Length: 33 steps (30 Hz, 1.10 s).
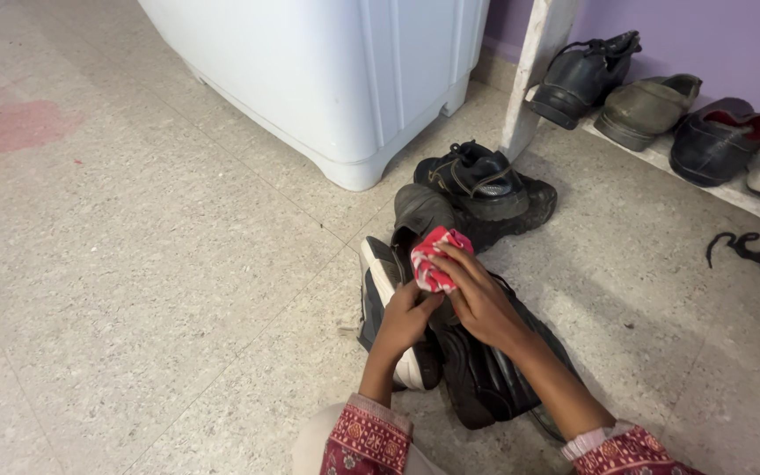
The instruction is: The person sits on the floor and wipes several pairs of shoes with a patterned cloth. They handle each shoe individually, rubbing the cloth over the upper and sides, then set the shoe aside before picking up the next one.
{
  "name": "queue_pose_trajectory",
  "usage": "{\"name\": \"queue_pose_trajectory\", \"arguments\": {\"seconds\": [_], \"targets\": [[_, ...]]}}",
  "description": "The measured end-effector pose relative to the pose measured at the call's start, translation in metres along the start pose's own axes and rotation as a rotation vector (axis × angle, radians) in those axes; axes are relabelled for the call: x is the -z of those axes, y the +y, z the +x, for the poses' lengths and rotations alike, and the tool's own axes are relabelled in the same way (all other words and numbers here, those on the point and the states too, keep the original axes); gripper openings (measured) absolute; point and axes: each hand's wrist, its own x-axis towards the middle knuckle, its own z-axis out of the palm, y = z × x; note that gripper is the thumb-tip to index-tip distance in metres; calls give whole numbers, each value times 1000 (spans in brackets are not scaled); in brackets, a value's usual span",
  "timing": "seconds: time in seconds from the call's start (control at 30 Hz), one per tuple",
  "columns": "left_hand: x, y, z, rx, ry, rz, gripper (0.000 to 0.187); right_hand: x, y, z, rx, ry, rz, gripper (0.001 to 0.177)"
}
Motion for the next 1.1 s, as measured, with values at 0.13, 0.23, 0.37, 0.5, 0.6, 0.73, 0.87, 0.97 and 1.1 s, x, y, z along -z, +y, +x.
{"name": "queue_pose_trajectory", "arguments": {"seconds": [0.13, 0.23, 0.37, 0.5, 0.6, 0.73, 0.87, 0.97, 1.1], "targets": [[-1, -22, 2, -10, 29, -341, 27, -5, -1, 16, -12, -20, -89, 48], [-5, -38, 4, 82, 171, -374, 27, -11, 1, 40, -25, 69, -114, 51], [-4, -50, 11, 156, 380, -334, 32, -23, -17, 44, -123, -68, -126, 57], [-1, -51, 13, 66, 334, -689, 35, -27, -30, 28, 193, -158, -336, 50], [-7, -39, 11, 92, 425, -389, 43, -25, -23, 42, 206, -115, -457, 48], [-10, -17, 12, 138, 535, -156, 53, -21, -12, 69, -45, -162, -303, 43], [-9, -20, 8, 196, 527, -160, 53, -30, -23, 46, 130, -168, -405, 47], [-14, -24, 13, 152, 561, -170, 52, -31, -31, 18, 259, 21, -423, 50], [-19, -26, 13, 187, 565, -62, 56, -36, -22, 34, 103, 15, -343, 46]]}}
